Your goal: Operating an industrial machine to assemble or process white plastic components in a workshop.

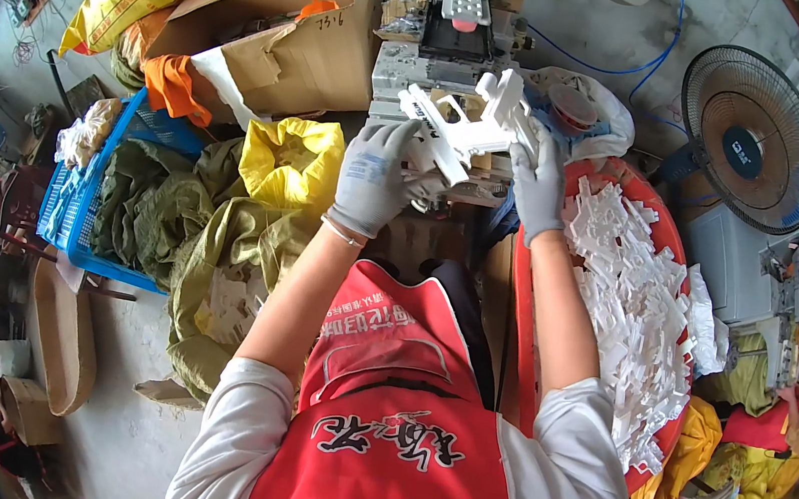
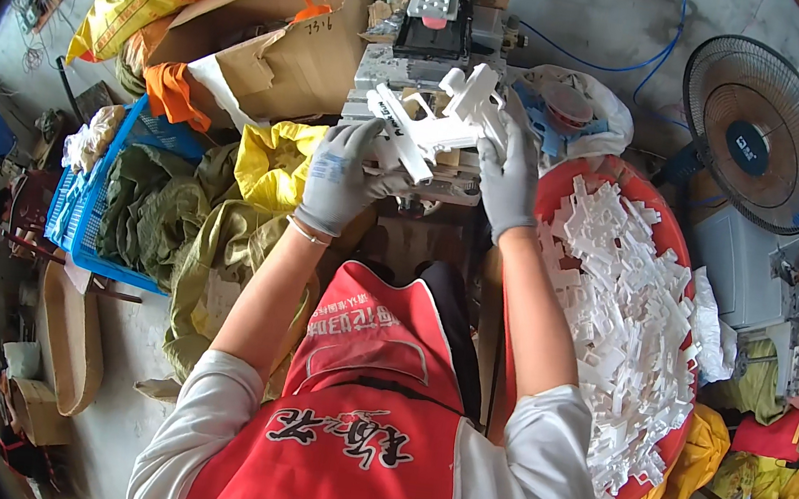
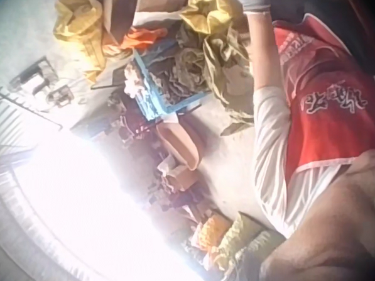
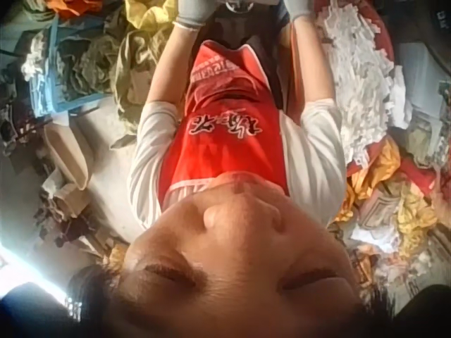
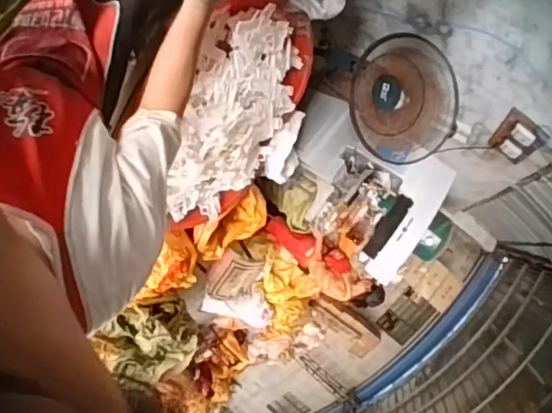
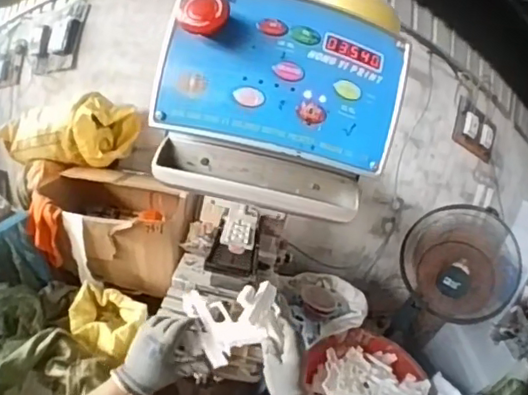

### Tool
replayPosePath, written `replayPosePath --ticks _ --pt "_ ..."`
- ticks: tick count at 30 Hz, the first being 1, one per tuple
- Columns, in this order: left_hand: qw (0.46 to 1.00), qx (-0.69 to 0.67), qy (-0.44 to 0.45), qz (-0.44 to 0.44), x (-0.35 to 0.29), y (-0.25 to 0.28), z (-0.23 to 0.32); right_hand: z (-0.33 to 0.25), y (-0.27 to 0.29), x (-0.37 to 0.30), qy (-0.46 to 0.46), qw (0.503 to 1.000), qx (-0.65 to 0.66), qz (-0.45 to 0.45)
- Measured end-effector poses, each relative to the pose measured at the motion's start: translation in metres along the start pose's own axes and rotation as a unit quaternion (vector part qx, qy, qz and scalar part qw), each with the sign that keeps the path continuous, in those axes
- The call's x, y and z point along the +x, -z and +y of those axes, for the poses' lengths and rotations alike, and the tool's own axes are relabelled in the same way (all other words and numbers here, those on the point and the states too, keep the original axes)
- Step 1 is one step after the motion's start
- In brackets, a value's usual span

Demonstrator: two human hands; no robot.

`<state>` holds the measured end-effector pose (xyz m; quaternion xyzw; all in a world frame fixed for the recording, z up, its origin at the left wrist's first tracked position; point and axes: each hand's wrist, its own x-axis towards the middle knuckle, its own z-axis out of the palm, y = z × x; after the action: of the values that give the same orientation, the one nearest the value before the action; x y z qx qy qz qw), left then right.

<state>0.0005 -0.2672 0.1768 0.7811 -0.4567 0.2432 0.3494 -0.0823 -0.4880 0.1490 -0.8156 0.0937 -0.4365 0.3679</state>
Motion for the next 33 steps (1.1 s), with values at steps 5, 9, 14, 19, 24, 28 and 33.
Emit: replayPosePath --ticks 5,9,14,19,24,28,33 --pt "0.998 -0.012 0.05 0.028 -0.01 -0.01 0.0 -0.003 -0.001 -0.004 -0.028 0.999 0.043 -0.009" --pt "0.993 -0.043 0.069 0.087 -0.034 0.016 0.001 -0.003 0.014 0.011 0.033 0.997 0.042 -0.055" --pt "0.967 0.013 0.216 0.137 -0.129 0.056 -0.047 -0.025 0.014 0.02 0.151 0.965 -0.114 -0.183" --pt "0.918 0.108 0.354 0.141 -0.213 0.087 -0.077 -0.024 0.021 0.038 0.24 0.902 -0.229 -0.275" --pt "0.892 0.09 0.436 0.081 -0.247 0.091 -0.071 -0.027 0.025 0.034 0.244 0.877 -0.261 -0.321" --pt "0.884 0.095 0.453 0.067 -0.266 0.089 -0.071 0.004 0.046 0.018 0.204 0.95 -0.088 -0.219" --pt "0.847 0.162 0.505 0.024 -0.307 0.108 -0.08 0.11 0.143 -0.101 -0.13 0.97 -0.14 -0.15"
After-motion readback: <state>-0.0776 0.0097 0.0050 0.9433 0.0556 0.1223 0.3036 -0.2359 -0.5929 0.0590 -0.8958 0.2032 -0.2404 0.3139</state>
